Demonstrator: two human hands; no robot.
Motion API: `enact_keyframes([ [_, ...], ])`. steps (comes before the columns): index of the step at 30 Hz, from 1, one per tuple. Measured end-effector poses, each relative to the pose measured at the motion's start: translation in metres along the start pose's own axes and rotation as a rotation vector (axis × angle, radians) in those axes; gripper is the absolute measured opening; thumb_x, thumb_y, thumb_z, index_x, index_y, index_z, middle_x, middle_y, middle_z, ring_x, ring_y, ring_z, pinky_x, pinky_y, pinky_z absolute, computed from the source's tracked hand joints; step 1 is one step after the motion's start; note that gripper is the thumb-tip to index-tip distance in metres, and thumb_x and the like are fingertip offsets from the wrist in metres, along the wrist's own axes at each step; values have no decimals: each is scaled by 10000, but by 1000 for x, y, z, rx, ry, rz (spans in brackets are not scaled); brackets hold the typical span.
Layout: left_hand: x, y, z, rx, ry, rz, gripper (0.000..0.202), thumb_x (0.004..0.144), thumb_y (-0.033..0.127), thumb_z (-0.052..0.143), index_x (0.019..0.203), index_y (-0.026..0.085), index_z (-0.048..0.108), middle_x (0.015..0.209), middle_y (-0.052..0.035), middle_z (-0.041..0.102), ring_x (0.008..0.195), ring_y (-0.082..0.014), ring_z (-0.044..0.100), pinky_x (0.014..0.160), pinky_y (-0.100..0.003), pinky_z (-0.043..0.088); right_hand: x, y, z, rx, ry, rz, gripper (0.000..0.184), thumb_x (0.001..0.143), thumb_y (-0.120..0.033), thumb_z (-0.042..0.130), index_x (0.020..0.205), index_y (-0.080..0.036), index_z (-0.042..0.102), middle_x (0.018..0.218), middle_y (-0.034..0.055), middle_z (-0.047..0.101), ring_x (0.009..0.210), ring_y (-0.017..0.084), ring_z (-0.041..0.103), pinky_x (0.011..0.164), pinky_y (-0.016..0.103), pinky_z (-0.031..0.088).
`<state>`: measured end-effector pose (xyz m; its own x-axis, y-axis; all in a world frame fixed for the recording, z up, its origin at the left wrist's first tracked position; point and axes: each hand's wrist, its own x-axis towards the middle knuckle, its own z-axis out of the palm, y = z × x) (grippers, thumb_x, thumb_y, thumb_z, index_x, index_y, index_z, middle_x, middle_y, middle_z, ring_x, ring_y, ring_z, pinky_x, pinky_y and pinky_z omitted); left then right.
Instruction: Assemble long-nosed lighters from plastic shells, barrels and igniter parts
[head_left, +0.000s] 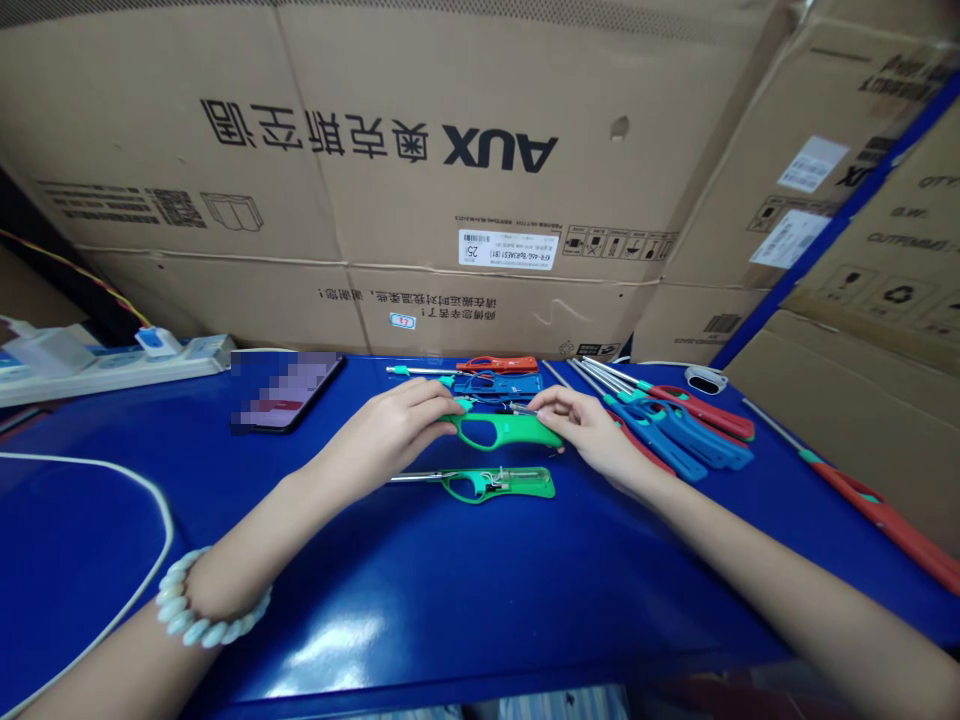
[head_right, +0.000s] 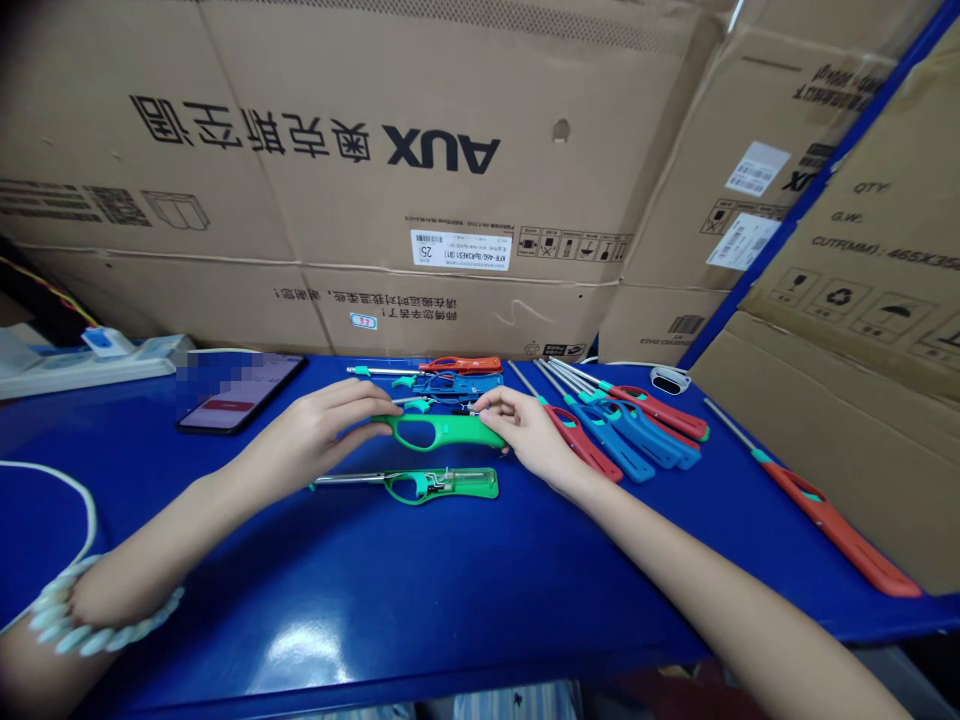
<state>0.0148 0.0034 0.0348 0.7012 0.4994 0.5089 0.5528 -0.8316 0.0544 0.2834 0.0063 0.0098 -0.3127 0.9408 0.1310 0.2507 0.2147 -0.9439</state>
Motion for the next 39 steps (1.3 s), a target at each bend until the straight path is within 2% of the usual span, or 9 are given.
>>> enact_keyframes([
  [3, 1, -1, -2, -35, 22, -30, 187, 944, 226, 474, 1017, 132, 619, 985, -88, 640, 933, -199, 589, 830, -338, 501, -2, -4, -2, -130, -40, -122, 194, 851, -356, 579, 959, -195, 582, 806, 3, 582, 664, 134, 547, 560, 246, 448],
  [5, 1, -2, -4, -56, 31, -47, 188, 943, 236, 477, 1015, 141, 622, 994, -86, 642, 932, -196, 596, 840, -339, 500, -3, -6, -3, -251, -57, -227, 209, 849, -326, 608, 1016, -202, 597, 944, 28, 628, 820, 169, 590, 703, 292, 474],
  [8, 2, -4, -6, -80, 30, -47, 179, 941, 246, 483, 995, 151, 624, 975, -75, 646, 911, -185, 602, 827, -323, 501, -5, -9, -6, -440, -77, -369, 292, 836, -320, 653, 1104, -213, 607, 1091, 48, 636, 1001, 201, 582, 868, 340, 448],
  [12, 3, -5, -7, -101, 7, -22, 175, 936, 257, 500, 975, 142, 626, 930, -64, 645, 883, -176, 604, 800, -297, 497, -9, -11, -9, -694, -103, -428, 341, 871, -352, 615, 1183, -219, 581, 1122, 66, 645, 999, 212, 599, 854, 353, 465],
  [17, 3, -3, -6, -101, -61, -31, 180, 942, 264, 487, 971, 156, 627, 939, -57, 645, 884, -174, 606, 787, -284, 486, -12, -13, -10, -955, -145, -504, 277, 882, -356, 585, 1081, -164, 604, 1019, 84, 670, 926, 233, 610, 816, 380, 470],
  [22, 2, -3, -4, -132, -159, -56, 148, 926, 251, 512, 955, 163, 628, 917, -46, 641, 853, -167, 602, 758, -269, 471, -14, -18, -8, -970, -176, -533, 227, 866, -331, 594, 991, -143, 620, 958, 90, 620, 900, 220, 571, 760, 335, 468],
  [31, 2, 0, -3, -207, -413, -150, 93, 878, 219, 578, 880, 182, 663, 858, -18, 655, 785, -150, 611, 678, -230, 440, -17, -21, -1, -943, -315, -411, 214, 830, -330, 651, 955, -157, 645, 946, 71, 608, 888, 211, 566, 790, 348, 439],
  [39, 1, 2, -5, -183, -495, -157, 62, 840, 201, 616, 852, 197, 676, 857, -8, 689, 784, -164, 639, 690, -242, 450, -18, -17, 9, -937, -378, -378, 246, 815, -347, 681, 970, -158, 657, 931, 74, 607, 893, 220, 580, 808, 352, 444],
])
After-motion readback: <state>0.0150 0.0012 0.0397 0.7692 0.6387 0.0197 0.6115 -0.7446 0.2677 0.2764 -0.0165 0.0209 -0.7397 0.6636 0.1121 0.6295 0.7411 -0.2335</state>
